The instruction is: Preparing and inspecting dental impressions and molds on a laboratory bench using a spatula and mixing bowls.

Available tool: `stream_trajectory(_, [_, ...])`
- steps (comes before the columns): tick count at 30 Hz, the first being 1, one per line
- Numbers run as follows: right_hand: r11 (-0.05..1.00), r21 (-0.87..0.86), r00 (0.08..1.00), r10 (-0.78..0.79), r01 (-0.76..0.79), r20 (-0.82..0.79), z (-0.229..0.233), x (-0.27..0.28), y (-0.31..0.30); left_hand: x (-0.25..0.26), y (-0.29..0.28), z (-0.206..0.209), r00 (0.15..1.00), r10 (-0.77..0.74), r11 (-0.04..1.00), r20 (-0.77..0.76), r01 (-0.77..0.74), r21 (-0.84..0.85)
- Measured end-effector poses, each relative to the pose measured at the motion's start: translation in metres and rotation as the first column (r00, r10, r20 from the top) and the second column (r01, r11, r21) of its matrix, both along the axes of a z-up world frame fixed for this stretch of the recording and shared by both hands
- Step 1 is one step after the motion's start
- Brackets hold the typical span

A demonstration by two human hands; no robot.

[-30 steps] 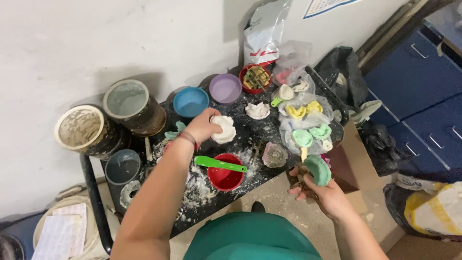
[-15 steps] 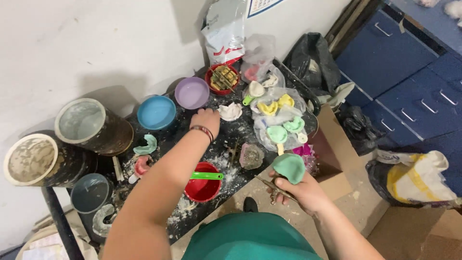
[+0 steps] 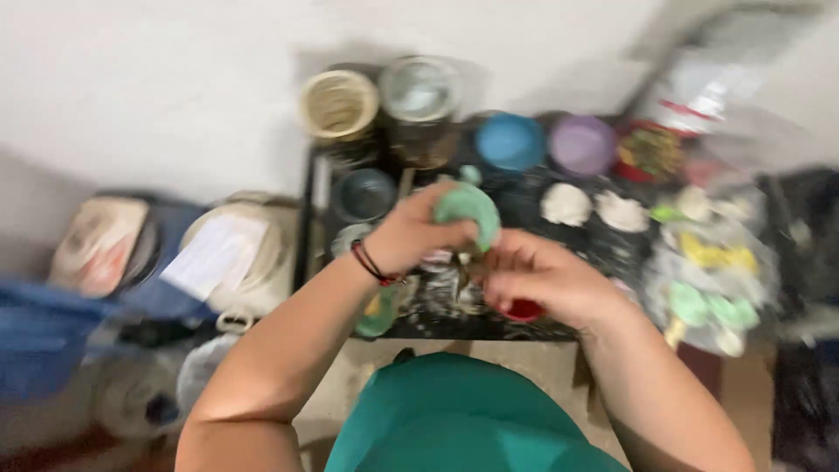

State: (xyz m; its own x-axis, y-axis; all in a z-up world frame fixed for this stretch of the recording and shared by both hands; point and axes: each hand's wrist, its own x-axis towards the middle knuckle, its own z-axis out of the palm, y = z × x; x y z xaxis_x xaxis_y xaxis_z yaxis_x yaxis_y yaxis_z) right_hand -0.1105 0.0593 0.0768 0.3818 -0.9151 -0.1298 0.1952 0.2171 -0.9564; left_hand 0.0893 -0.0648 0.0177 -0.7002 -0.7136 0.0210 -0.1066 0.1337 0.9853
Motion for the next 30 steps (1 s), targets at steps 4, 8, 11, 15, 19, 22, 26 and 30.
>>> stream_trajectory(4, [0.998,0.002,0.985,-0.065,0.066,-0.157,-0.025,0.067,-0.04,0.122,0.018,0.015,0.741,0.646,0.744,-0.184,-0.556,0.37])
stream_trajectory(8, [0.985,0.171,0.708,0.13,-0.013,-0.694,-0.095,0.128,-0.049,0.213,0.058,0.009,0.453,0.891,0.406,-0.041,-0.751,0.52])
stream_trajectory(11, [0.979,0.14,0.26,0.175,-0.148,-0.95,-0.115,0.149,-0.064,0.26,0.085,-0.038,0.4,0.916,0.361,-0.033,-0.786,0.501])
stream_trajectory(15, [0.977,0.193,0.339,0.212,-0.09,-0.917,-0.142,0.165,-0.067,0.266,0.103,-0.044,0.43,0.901,0.373,-0.049,-0.714,0.593])
stream_trajectory(19, [0.993,0.06,0.469,0.099,-0.098,-0.878,-0.136,0.17,-0.054,0.262,0.091,-0.066,0.413,0.906,0.349,-0.093,-0.603,0.717])
stream_trajectory(22, [0.961,-0.173,0.484,-0.049,-0.215,-0.873,-0.141,0.164,-0.046,0.261,0.073,-0.06,0.502,0.844,0.477,-0.189,-0.541,0.693])
stream_trajectory(26, [0.831,-0.518,0.668,-0.268,-0.204,-0.694,-0.135,0.143,-0.035,0.231,0.049,-0.043,0.58,0.703,0.696,-0.41,-0.445,0.563])
stream_trajectory(30, [0.906,-0.402,0.901,-0.279,0.133,-0.332,-0.097,0.126,-0.014,0.179,0.022,-0.019,0.698,0.444,0.885,-0.562,-0.244,0.396])
